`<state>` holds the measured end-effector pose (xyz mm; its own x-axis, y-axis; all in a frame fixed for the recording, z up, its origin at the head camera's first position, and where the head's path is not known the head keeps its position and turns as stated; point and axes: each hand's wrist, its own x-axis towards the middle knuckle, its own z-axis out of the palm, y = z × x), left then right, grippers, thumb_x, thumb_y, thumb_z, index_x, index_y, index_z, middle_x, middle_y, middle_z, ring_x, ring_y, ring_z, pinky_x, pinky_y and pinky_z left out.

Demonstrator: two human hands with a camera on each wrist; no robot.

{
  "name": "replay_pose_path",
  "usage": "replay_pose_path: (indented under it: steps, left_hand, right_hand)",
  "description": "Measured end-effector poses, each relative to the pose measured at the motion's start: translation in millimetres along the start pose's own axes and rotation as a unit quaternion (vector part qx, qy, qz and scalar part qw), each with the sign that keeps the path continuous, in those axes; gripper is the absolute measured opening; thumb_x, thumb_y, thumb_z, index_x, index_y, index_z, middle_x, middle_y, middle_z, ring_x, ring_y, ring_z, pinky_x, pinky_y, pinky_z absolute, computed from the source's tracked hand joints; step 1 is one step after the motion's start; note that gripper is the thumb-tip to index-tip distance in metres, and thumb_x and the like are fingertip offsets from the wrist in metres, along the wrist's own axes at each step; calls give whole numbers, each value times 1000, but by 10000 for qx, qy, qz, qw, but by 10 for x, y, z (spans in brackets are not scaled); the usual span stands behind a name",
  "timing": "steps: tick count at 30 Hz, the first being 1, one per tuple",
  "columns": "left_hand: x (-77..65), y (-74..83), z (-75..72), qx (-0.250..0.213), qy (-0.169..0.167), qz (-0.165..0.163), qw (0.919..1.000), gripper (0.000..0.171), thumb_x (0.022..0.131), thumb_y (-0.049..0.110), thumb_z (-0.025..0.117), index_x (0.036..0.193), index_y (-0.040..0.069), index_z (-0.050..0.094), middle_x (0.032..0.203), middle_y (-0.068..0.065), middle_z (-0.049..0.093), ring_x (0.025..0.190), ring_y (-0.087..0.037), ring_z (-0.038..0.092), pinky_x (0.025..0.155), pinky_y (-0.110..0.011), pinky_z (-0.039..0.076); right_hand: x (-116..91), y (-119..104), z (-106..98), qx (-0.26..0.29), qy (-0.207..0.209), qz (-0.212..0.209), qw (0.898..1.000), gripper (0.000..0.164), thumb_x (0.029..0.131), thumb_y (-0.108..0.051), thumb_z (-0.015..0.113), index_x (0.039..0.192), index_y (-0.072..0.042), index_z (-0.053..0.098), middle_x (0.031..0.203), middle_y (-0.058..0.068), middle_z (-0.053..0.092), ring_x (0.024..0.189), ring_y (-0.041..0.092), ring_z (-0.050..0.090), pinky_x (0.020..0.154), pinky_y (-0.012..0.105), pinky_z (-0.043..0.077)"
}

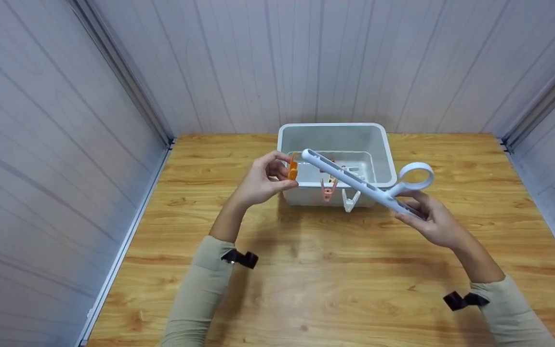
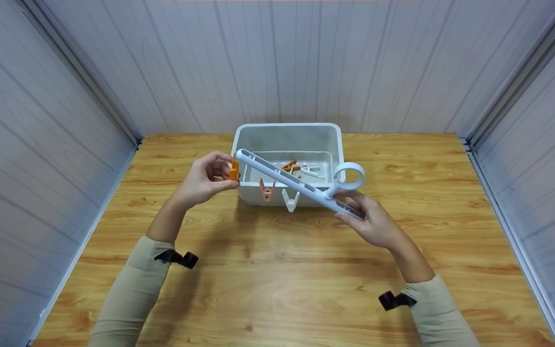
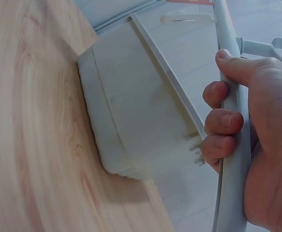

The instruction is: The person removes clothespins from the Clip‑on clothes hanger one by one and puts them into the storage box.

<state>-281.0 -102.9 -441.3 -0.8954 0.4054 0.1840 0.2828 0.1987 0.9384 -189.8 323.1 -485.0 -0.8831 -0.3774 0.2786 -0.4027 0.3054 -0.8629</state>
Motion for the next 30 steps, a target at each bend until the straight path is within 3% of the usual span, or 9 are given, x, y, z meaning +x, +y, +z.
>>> replay_pose_path:
  steps: [5,8,17,21,26,30]
  left_hand:
    - [155,-10,11,224,-82,-145,9996,44,91,1,91,130,-2,71,93,2,72,83,-10,66,79,-20,58]
    - [229,-21,23,287,-102,-257,9992,44,91,1,91,131,-2,72,94,2,71,83,-10,65,79,-19,57]
    - [458,-32,63,188,-60,-631,9978,46,95,3,89,136,-2,71,96,1,72,82,-11,66,74,-18,57]
    - [546,-24,93,77,49,-902,9959,45,97,3,88,139,-2,72,100,-2,71,86,-11,66,76,-17,60]
    - [624,-30,136,-272,308,-1262,9911,47,102,4,82,147,-3,70,121,-17,77,97,-16,74,90,-26,69]
    - [644,-45,150,-570,498,-1162,9903,56,106,7,78,159,-2,60,147,-24,74,123,-28,77,107,-34,66]
  right_hand:
    - [-93,22,-27,-42,118,118,9999,42,104,13,67,144,2,61,109,-15,76,80,2,66,59,27,47]
    - [-135,38,-42,-15,138,115,9998,40,103,14,67,142,4,60,102,-11,75,75,0,62,55,29,45]
    - [-233,94,-90,99,138,134,9998,41,104,16,65,142,4,60,87,-13,67,61,-1,44,48,35,36]
    - [-264,117,-100,77,151,154,9997,41,104,16,65,143,4,60,90,-11,69,63,-1,47,49,34,37]
    - [-278,120,-106,15,239,159,9996,42,103,16,66,144,5,60,108,-11,74,76,1,63,53,32,43]
    - [-280,119,-102,78,242,213,9994,42,103,15,66,144,4,61,103,-12,74,73,0,60,53,31,42]
